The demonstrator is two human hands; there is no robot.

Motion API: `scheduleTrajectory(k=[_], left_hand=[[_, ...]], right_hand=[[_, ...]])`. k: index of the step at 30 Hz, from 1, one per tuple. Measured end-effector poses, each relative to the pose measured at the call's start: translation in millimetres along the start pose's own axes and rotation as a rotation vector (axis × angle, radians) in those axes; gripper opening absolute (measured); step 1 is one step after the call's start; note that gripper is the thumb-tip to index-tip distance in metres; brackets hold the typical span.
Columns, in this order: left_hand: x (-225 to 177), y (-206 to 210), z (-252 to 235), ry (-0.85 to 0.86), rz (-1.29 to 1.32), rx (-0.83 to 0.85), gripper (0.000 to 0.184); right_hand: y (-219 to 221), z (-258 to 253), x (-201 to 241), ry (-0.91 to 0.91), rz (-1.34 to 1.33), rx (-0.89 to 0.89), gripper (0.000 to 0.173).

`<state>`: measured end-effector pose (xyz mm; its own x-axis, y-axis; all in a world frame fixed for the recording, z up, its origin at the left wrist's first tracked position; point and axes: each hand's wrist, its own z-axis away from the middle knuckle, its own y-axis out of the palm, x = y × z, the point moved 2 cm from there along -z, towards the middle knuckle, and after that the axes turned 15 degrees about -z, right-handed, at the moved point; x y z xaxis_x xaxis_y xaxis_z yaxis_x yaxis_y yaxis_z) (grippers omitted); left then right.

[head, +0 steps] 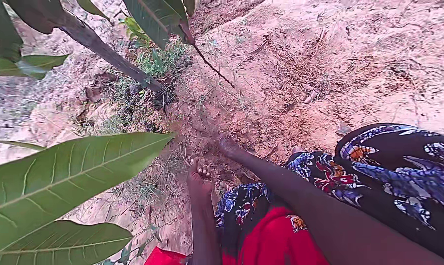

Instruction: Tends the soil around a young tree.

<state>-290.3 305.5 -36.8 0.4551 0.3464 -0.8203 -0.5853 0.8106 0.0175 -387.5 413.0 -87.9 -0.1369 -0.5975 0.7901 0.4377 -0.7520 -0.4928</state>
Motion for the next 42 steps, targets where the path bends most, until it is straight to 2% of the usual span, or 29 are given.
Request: scheduleTrajectory(k=[2,4,9,13,15,17,19,21,23,26,28,30,32,34,38,42], left_hand=[[26.9,-0.6,-13.6,-0.151,0.068,0.005,0.028],[36.8,-1.4,-22.1,-0.207,0.089,0.010,0.026],[29.7,14.7,-29.0,-0.166,-0.022,0.157,0.030],[37.8,29.1,-25.8,-0.126,0.024,0.021,0.021],[40.1,27.1,-26.3,-0.140,0.049,-0.037,0.020],[38.2,22.6,-25.1,-0.157,0.083,-0.060,0.022],[34.9,16.8,-24.6,-0.156,0.128,-0.049,0.025],[30.3,12.3,-20.2,-0.167,0.188,-0.009,0.029],[25.5,6.1,-9.1,-0.184,0.210,0.031,0.034],[10.7,1.1,11.7,-0.142,0.201,0.073,0.038],[0.6,-2.0,20.9,-0.094,0.201,0.117,0.041],[-4.3,-3.9,25.5,-0.051,0.217,0.162,0.045],[-4.0,-5.2,28.4,-0.065,0.248,0.162,0.045],[-2.1,-4.0,25.9,-0.100,0.267,0.145,0.044],[3.3,7.5,10.7,-0.125,0.247,0.097,0.038],[8.1,19.9,-2.8,-0.127,0.221,0.094,0.034]], right_hand=[[-1.0,3.8,0.2,0.026,0.016,0.051,0.045],[-5.9,15.1,1.7,0.022,-0.023,0.124,0.041],[-10.4,24.6,6.5,-0.191,-0.144,0.356,0.030],[-10.1,28.8,1.5,-0.178,-0.388,0.380,0.027],[-24.0,19.7,-9.9,-0.112,-0.555,0.278,0.028],[-45.0,5.7,-22.5,0.011,-0.610,-0.052,0.025],[-62.4,-10.3,-39.0,0.095,-0.678,-0.389,0.029],[-81.7,-20.5,-49.0,0.185,-0.685,-0.526,0.040],[-96.2,-30.4,-50.7,0.238,-0.629,-0.523,0.042],[-99.1,-44.2,-45.0,0.147,-0.402,-0.442,0.031],[-94.3,-43.8,-35.8,-0.050,-0.204,-0.416,0.028],[-95.5,-51.5,-35.5,-0.316,0.000,-0.389,0.036],[-103.1,-64.7,-44.8,-0.467,0.192,-0.408,0.032],[-116.8,-72.7,-51.8,-0.379,0.292,-0.410,0.032],[-135.4,-61.9,-49.1,0.040,0.224,-0.285,0.045],[-126.1,-53.7,-45.4,0.217,0.185,-0.284,0.045]])
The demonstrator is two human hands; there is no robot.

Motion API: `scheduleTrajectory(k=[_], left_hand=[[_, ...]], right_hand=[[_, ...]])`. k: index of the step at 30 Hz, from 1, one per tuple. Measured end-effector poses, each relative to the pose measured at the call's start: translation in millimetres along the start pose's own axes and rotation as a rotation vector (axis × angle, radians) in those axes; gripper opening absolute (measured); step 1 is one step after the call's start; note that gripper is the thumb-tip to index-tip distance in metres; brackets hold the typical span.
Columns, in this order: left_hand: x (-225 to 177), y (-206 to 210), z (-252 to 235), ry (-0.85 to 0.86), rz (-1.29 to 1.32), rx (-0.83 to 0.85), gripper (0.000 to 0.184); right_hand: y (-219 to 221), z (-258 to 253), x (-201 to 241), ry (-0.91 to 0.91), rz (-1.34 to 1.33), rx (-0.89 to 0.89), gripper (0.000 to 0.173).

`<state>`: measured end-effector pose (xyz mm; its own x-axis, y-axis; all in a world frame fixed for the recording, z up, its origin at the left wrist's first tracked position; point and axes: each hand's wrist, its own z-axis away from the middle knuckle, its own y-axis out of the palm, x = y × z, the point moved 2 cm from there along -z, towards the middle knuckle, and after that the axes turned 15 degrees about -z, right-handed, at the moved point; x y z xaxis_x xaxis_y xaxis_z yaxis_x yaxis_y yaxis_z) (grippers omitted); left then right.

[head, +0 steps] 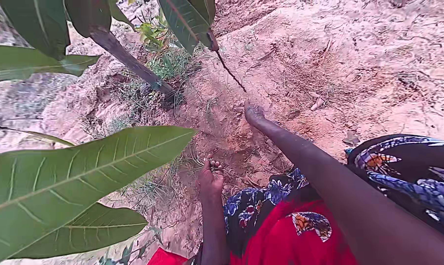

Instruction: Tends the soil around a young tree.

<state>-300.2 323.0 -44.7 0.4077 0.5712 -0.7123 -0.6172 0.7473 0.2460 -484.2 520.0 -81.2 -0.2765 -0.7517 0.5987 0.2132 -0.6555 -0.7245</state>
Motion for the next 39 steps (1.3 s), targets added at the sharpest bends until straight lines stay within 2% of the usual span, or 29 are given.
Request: scheduleTrajectory(k=[4,7,8,9,10,12,13,15,18,20,23,26,29,30,32,33,34,35,36,37,38,39], left_hand=[[3.0,1.4,2.1,-0.004,-0.022,0.019,0.032],[1.0,1.9,5.8,-0.004,-0.039,0.010,0.031],[0.7,2.1,6.0,-0.003,-0.039,0.004,0.031],[1.0,2.2,6.0,-0.003,-0.035,-0.001,0.030],[1.7,3.6,6.2,-0.001,-0.028,-0.003,0.030],[0.6,9.1,9.2,0.003,-0.026,-0.001,0.030],[-0.9,11.6,10.9,0.011,-0.021,-0.004,0.030],[-4.3,16.0,12.9,0.032,-0.015,-0.001,0.031],[-13.7,18.4,16.2,0.068,-0.020,-0.011,0.031],[-18.7,16.0,18.3,0.119,-0.049,-0.029,0.032],[-15.6,3.9,17.1,0.156,-0.083,-0.065,0.032],[-8.1,-7.3,8.2,0.100,-0.072,-0.071,0.030],[-4.1,-12.6,2.9,0.078,-0.080,-0.071,0.029],[-3.5,-13.0,2.5,0.073,-0.093,-0.067,0.029],[-2.3,-13.6,3.0,0.066,-0.112,-0.060,0.030],[-1.6,-13.7,3.1,0.064,-0.117,-0.064,0.030],[-0.6,-14.3,3.0,0.062,-0.119,-0.066,0.030],[0.2,-13.9,2.6,0.060,-0.118,-0.070,0.030],[0.7,-13.2,1.9,0.055,-0.118,-0.071,0.030],[0.9,-12.0,1.8,0.052,-0.122,-0.068,0.030],[1.2,-10.7,2.0,0.047,-0.132,-0.069,0.030],[2.1,-9.9,1.8,0.041,-0.139,-0.071,0.029]], right_hand=[[1.1,23.9,5.3,0.084,-0.031,0.043,0.038],[-30.9,63.5,25.9,0.173,-0.035,0.256,0.042],[-26.7,70.6,19.4,0.135,-0.016,0.256,0.043],[-5.8,74.4,1.6,0.018,-0.021,0.103,0.040],[27.9,71.0,-22.6,-0.164,-0.043,-0.211,0.034],[20.8,81.4,-14.2,-0.004,-0.031,0.120,0.040],[19.2,91.6,-5.1,0.015,-0.010,0.215,0.041],[19.7,119.0,15.6,-0.058,0.064,0.383,0.041],[30.2,146.4,39.3,-0.269,0.187,0.642,0.033],[39.3,149.3,48.1,-0.350,0.135,0.707,0.033],[38.6,136.0,49.2,-0.320,-0.036,0.509,0.036],[22.3,94.5,37.0,-0.236,-0.027,0.186,0.042],[10.9,53.8,12.1,-0.257,-0.014,-0.096,0.038],[-1.6,55.1,13.8,-0.228,0.005,-0.083,0.037],[-41.3,76.1,36.4,-0.056,0.077,0.186,0.045],[-47.2,80.8,40.4,-0.036,0.084,0.215,0.045],[-41.7,82.2,37.9,-0.066,0.048,0.144,0.043],[-23.9,79.1,29.1,-0.161,-0.025,-0.074,0.038],[5.8,67.5,17.1,-0.317,-0.119,-0.458,0.033],[-21.9,72.6,31.5,-0.095,-0.051,-0.060,0.040],[-36.3,67.4,39.2,0.044,-0.011,0.169,0.044],[-34.4,58.2,36.5,0.099,-0.021,0.207,0.045]])
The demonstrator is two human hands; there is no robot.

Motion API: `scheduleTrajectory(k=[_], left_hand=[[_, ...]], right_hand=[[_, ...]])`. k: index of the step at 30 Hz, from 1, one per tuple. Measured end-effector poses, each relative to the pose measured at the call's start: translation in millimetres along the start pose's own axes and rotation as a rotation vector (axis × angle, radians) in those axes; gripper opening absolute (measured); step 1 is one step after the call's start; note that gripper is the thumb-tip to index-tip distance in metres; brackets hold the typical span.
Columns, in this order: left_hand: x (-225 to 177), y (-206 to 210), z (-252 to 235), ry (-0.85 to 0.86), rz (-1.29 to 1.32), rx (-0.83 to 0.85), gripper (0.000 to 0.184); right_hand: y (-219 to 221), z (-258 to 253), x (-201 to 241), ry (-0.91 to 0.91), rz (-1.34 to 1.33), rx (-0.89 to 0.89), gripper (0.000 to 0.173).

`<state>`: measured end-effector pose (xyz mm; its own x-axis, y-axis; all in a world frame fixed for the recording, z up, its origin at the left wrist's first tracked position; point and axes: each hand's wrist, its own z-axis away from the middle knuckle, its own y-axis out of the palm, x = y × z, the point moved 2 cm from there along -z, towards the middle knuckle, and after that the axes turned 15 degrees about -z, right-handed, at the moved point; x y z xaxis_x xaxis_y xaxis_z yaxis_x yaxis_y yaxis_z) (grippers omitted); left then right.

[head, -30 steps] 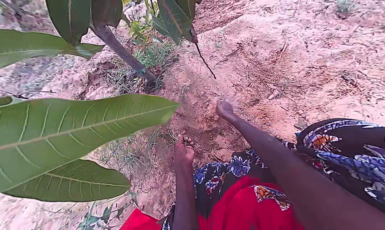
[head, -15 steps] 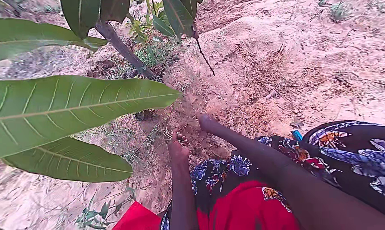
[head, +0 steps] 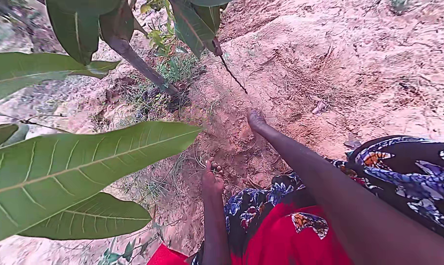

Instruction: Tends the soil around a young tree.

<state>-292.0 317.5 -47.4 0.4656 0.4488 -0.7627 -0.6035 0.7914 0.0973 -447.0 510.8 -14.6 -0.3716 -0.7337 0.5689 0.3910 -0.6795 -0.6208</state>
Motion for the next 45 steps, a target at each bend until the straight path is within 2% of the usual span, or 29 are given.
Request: scheduleTrajectory(k=[2,3,7,15,18,21,23,26,28,31,33,35,38,45], left_hand=[[2.3,1.5,-1.4,-0.007,-0.004,0.001,0.027],[2.9,2.1,-2.3,-0.005,-0.004,0.010,0.027],[2.6,2.3,-3.4,-0.010,0.003,0.026,0.028],[-1.3,1.2,-4.1,-0.004,0.043,0.034,0.030],[-1.9,0.3,-6.4,-0.001,0.036,0.026,0.029],[-2.7,2.2,-5.0,0.000,0.024,0.016,0.030],[-2.6,3.8,-5.8,-0.002,0.031,0.007,0.030],[2.0,5.5,-9.0,-0.013,0.041,0.022,0.029],[3.1,6.7,-10.3,-0.017,0.036,0.037,0.029],[5.0,4.4,-13.8,-0.019,0.018,0.032,0.029],[6.1,1.1,-16.1,-0.015,0.013,0.024,0.030],[6.6,-1.4,-17.0,-0.023,0.011,0.014,0.030],[6.7,-4.2,-18.1,-0.035,0.008,0.011,0.031],[6.0,-2.9,-20.8,-0.039,0.012,0.014,0.029]], right_hand=[[24.6,-36.8,-23.3,-0.057,-0.012,-0.216,0.036],[29.7,-49.1,-30.6,-0.075,0.011,-0.251,0.034],[22.3,-53.6,-32.1,-0.049,0.065,-0.153,0.032],[24.9,-61.7,-49.2,-0.053,-0.100,-0.166,0.036],[31.9,-48.9,-49.5,-0.058,-0.157,-0.160,0.033],[23.2,9.0,-18.2,0.015,-0.192,0.033,0.035],[32.0,16.7,-16.1,-0.010,-0.242,-0.003,0.037],[63.3,-18.6,-43.4,-0.254,-0.226,-0.162,0.037],[69.3,-34.3,-44.0,-0.494,-0.113,-0.168,0.031],[66.7,-43.5,-20.5,-0.789,0.067,-0.129,0.028],[61.6,-49.8,1.2,-0.862,0.127,-0.133,0.028],[56.7,-58.1,20.3,-0.837,0.159,-0.177,0.030],[48.3,-68.4,39.9,-0.639,0.181,-0.204,0.034],[36.7,-67.8,48.4,-0.321,0.132,-0.179,0.033]])
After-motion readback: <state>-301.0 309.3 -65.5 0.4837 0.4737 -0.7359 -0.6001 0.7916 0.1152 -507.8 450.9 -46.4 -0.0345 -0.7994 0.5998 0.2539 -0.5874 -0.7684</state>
